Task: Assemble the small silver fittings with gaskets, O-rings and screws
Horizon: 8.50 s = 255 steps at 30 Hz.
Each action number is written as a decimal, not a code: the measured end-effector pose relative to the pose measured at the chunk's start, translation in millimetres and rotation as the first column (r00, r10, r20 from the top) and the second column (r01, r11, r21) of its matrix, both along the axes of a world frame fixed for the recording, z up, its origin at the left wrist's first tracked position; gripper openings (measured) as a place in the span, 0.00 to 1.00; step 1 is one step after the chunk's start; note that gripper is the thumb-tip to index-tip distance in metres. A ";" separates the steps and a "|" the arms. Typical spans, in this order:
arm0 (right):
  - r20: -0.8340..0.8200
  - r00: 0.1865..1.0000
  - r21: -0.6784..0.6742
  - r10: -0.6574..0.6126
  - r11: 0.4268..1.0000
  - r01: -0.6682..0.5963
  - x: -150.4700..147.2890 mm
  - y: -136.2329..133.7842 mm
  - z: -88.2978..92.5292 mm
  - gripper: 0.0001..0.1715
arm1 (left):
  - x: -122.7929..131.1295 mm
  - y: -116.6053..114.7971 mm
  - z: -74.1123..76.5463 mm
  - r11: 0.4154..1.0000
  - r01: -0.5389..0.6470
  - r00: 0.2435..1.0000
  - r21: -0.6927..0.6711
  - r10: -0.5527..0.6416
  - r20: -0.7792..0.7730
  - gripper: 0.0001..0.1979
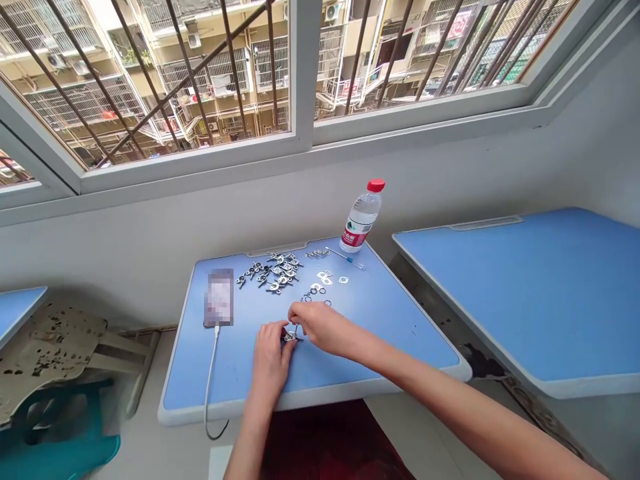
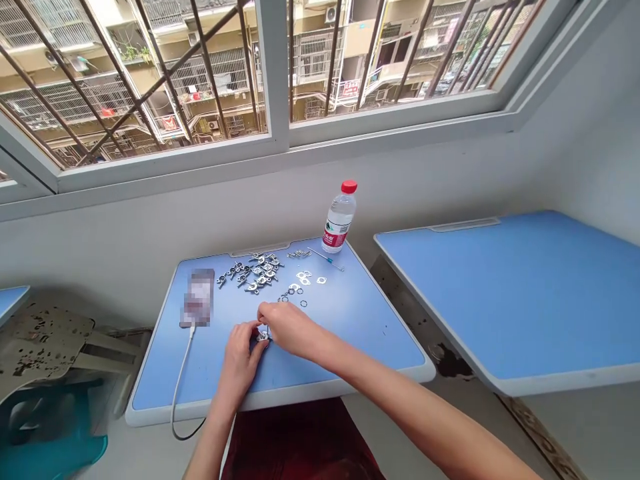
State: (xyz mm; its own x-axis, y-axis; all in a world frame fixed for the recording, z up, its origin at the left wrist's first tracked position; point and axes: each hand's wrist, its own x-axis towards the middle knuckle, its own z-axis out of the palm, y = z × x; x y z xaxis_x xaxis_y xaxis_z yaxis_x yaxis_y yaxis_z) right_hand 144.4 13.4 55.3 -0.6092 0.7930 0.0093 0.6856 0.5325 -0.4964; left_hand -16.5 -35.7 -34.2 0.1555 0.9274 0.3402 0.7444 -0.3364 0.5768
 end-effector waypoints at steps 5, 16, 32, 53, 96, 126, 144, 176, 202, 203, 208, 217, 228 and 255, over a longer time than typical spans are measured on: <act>0.093 0.995 0.065 -0.043 0.997 0.037 -6.4 -6.9 -5.1 0.08 | 0.6 -1.6 -0.2 1.000 -0.014 1.000 -0.015 0.014 0.010 0.11; 0.219 0.975 0.098 0.031 0.994 -0.054 -2.7 -11.9 9.4 0.09 | 1.1 -3.5 -1.5 0.999 -0.032 0.999 -0.012 0.032 0.022 0.12; -0.164 0.975 0.177 -0.149 0.968 0.177 -1.0 -9.1 -28.1 0.14 | 1.1 -5.9 -1.0 0.999 -0.030 0.999 -0.036 0.030 0.014 0.12; 0.309 0.934 0.023 0.181 0.980 -0.198 8.4 3.4 14.2 0.14 | 2.1 -5.7 4.6 0.995 -0.025 0.999 -0.095 0.028 0.030 0.16; 0.123 0.985 -0.053 0.122 0.992 -0.116 4.6 9.6 5.1 0.13 | 2.8 -5.5 -1.2 0.998 -0.057 0.998 -0.040 0.056 -0.005 0.20; -0.075 0.984 0.059 0.161 0.986 -0.156 -0.1 -0.2 -10.3 0.11 | 0.1 -1.6 8.7 0.991 -0.027 0.998 -0.135 0.019 -0.055 0.05; -0.035 0.978 0.114 0.205 0.973 -0.200 3.5 2.5 -10.5 0.13 | -1.1 2.5 6.8 0.989 -0.024 0.999 -0.146 0.018 -0.043 0.05; 0.008 1.000 0.497 0.011 0.867 -0.014 -18.6 -3.5 -36.6 0.20 | 2.3 0.9 3.4 0.994 -0.071 0.995 -0.089 0.065 -0.073 0.05; 0.227 0.971 0.209 0.076 0.970 -0.124 -27.6 -6.4 -7.8 0.14 | 3.7 1.4 -0.2 0.995 -0.099 0.990 -0.019 0.096 -0.102 0.08; 0.242 0.968 0.221 0.073 0.967 -0.128 -27.7 -6.9 -7.8 0.14 | 3.6 1.4 0.0 0.995 -0.099 0.990 -0.016 0.097 -0.101 0.08; 0.230 0.966 0.202 0.117 0.965 -0.165 -25.1 -3.8 0.2 0.13 | 3.0 1.6 3.9 0.996 -0.090 0.992 -0.005 0.089 -0.089 0.06; 0.274 0.932 0.117 0.236 0.954 -0.276 -12.5 3.2 6.9 0.18 | 4.3 0.4 8.5 0.989 -0.108 0.993 -0.097 0.103 -0.056 0.08; 0.276 0.956 0.187 0.101 0.970 -0.156 -21.3 -1.5 -5.6 0.19 | 5.2 0.0 11.3 0.986 -0.101 0.995 -0.135 0.097 -0.038 0.11; -0.004 0.992 0.107 0.128 0.986 -0.127 20.4 16.3 -14.8 0.14 | 1.4 4.8 17.2 0.982 -0.049 0.998 -0.182 0.040 -0.049 0.06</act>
State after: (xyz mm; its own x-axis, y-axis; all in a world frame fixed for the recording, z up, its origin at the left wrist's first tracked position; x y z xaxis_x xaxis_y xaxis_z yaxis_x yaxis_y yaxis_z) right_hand 164.8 29.7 40.5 -0.7046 0.7030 0.0964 0.6037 0.6653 -0.4392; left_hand -15.1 -30.9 -17.0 0.1238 0.9797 0.1579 0.7827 -0.1942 0.5913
